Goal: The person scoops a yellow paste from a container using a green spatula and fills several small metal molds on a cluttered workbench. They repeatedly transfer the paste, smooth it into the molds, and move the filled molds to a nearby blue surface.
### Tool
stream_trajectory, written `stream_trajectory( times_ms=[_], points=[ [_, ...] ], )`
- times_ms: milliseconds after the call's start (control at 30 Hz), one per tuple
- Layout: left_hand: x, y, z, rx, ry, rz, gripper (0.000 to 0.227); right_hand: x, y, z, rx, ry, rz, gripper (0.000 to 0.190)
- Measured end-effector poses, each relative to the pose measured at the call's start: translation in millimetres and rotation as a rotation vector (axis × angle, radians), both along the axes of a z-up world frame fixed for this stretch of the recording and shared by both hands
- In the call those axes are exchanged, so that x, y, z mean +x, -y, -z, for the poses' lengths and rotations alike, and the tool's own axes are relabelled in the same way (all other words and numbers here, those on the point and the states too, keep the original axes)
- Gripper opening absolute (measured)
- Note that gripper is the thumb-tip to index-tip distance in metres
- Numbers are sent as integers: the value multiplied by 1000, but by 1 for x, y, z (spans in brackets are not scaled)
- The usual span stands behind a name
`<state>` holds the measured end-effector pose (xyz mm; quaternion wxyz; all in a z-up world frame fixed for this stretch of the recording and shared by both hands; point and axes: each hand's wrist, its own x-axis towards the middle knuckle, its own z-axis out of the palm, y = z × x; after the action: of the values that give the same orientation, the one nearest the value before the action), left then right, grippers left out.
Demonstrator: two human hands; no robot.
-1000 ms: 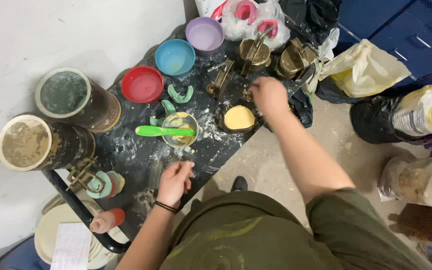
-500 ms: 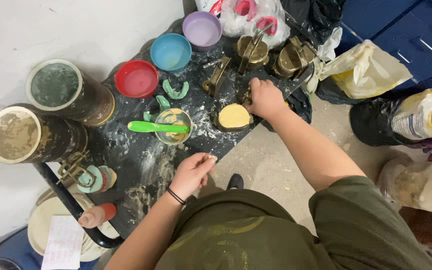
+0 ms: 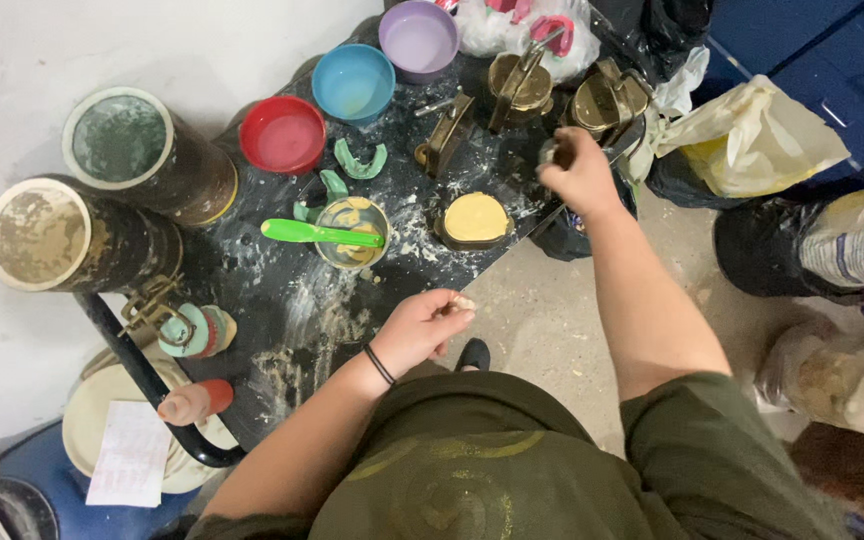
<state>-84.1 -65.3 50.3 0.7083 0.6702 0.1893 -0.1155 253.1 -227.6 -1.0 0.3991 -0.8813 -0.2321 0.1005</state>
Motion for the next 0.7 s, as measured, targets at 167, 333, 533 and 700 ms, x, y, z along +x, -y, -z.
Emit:
stream_trajectory(
  times_ms=[167,333,533,700],
  points=[
    [24,6,-39,155,174,-54,45,-99,-6,-47,909,-336,29,64],
    [48,5,-70,274,231,2,105,-187,-6,-18,1055,-284,-31,69],
    [45,-12,-77,429,101,265,96,-224,6,7,1139,-394,-92,70],
    [48,-16,-75,653,47,399,91,-217,17,25,983,-492,-259,81]
  ],
)
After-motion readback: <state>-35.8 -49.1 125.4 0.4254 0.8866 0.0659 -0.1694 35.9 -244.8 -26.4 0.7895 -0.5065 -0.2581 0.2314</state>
